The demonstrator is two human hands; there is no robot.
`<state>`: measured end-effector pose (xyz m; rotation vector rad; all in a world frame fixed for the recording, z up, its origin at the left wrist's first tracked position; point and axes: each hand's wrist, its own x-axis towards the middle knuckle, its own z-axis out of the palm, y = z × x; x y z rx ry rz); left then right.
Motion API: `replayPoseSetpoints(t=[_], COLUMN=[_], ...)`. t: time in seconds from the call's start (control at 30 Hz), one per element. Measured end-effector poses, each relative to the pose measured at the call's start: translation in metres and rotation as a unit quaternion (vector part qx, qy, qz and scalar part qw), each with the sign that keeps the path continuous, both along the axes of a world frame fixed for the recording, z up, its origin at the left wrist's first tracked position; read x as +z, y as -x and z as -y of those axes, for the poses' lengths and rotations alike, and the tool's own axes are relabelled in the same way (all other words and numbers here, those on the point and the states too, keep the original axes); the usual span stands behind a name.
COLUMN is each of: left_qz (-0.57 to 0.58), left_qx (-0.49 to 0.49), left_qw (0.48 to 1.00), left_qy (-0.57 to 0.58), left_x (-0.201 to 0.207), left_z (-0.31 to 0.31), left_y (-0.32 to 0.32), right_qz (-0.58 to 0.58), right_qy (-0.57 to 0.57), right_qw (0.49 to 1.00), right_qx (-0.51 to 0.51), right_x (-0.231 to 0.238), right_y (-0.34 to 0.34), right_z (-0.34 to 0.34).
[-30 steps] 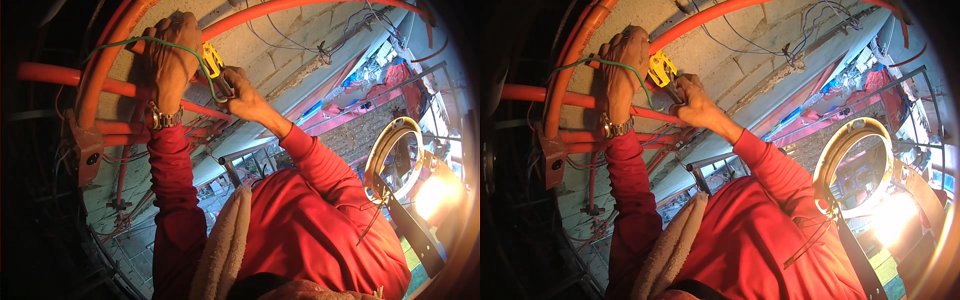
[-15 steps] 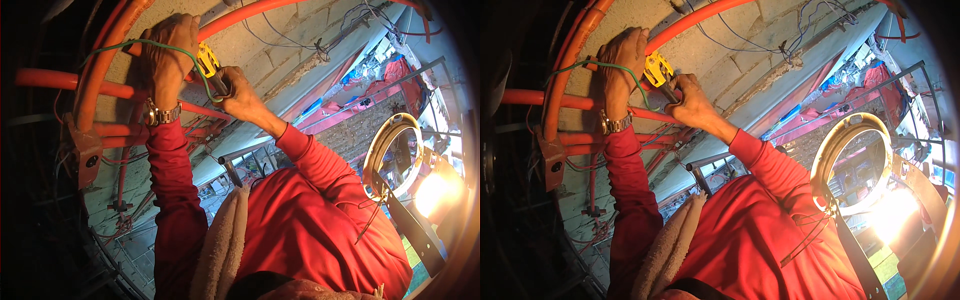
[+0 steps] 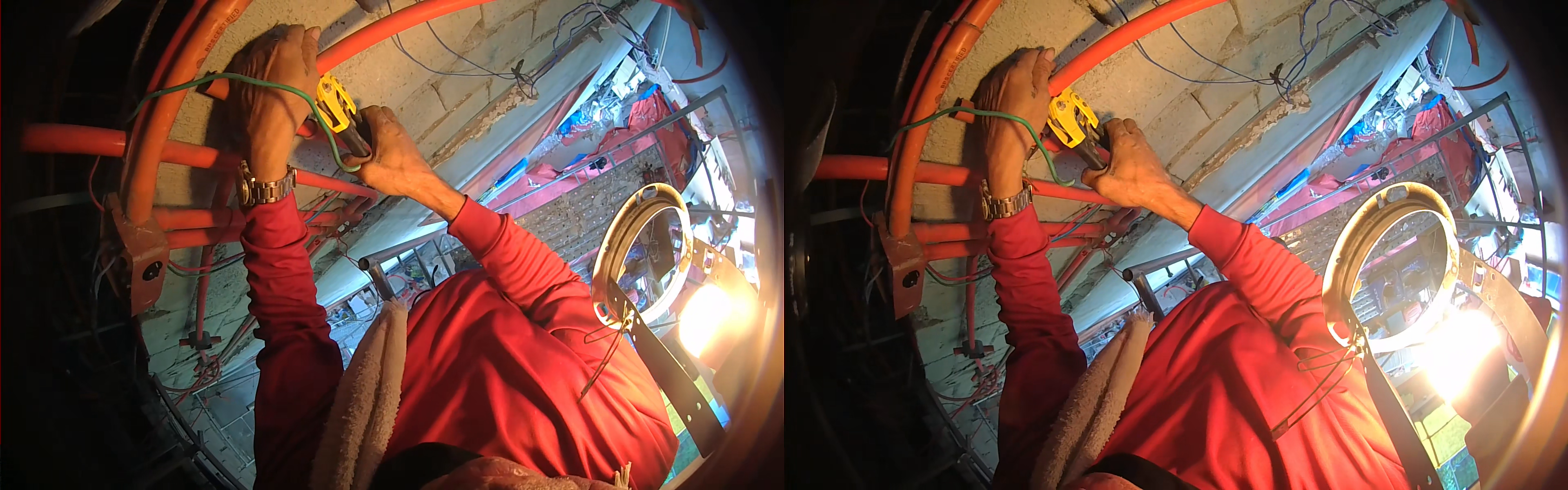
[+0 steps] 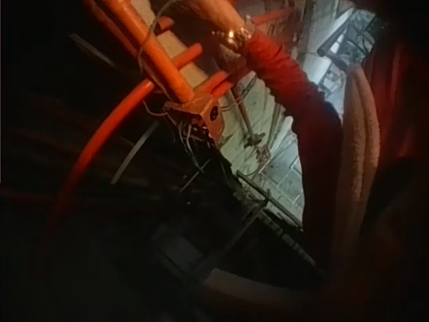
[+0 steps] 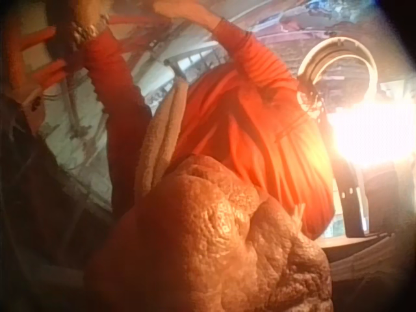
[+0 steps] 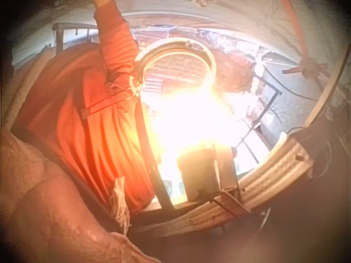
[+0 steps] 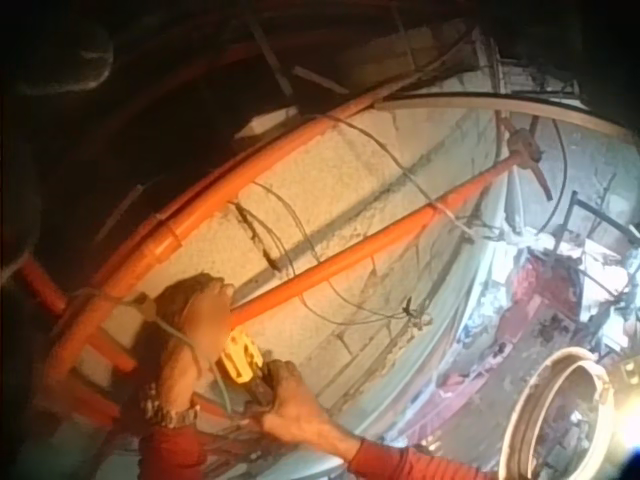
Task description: The person uses a yellow crimping tool to secure wires within a junction box on the ceiling and then manipulates the red electrical conduit pipes and wires by hand.
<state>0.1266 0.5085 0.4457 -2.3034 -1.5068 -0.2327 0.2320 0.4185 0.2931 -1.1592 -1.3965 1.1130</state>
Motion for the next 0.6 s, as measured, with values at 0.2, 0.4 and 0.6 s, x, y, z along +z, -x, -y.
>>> replayPoseSetpoints(t=[0.2, 0.4, 0.6], left_qz=[0.014, 0.013, 0.016], left_qx=[-0.026, -0.061, -0.050], left_qw=[0.999, 0.994, 0.995], left_qy=[-0.025, -0.092, -0.088], left_x=[-0.004, -0.010, -0.008], left_z=[-0.003, -0.005, -0.001], left_y=[0.003, 0.006, 0.002], right_qz=[0.009, -0.037, -0.040], right_qy=[-0.089, -0.062, -0.038], right_qw=[0.996, 0.997, 0.998], right_qx=[-0.027, 0.001, 0.036], right_x=[-0.010, -0.004, -0.014], right_y=[0.000, -0.003, 0.000], right_z=[-0.009, -0.009, -0.005])
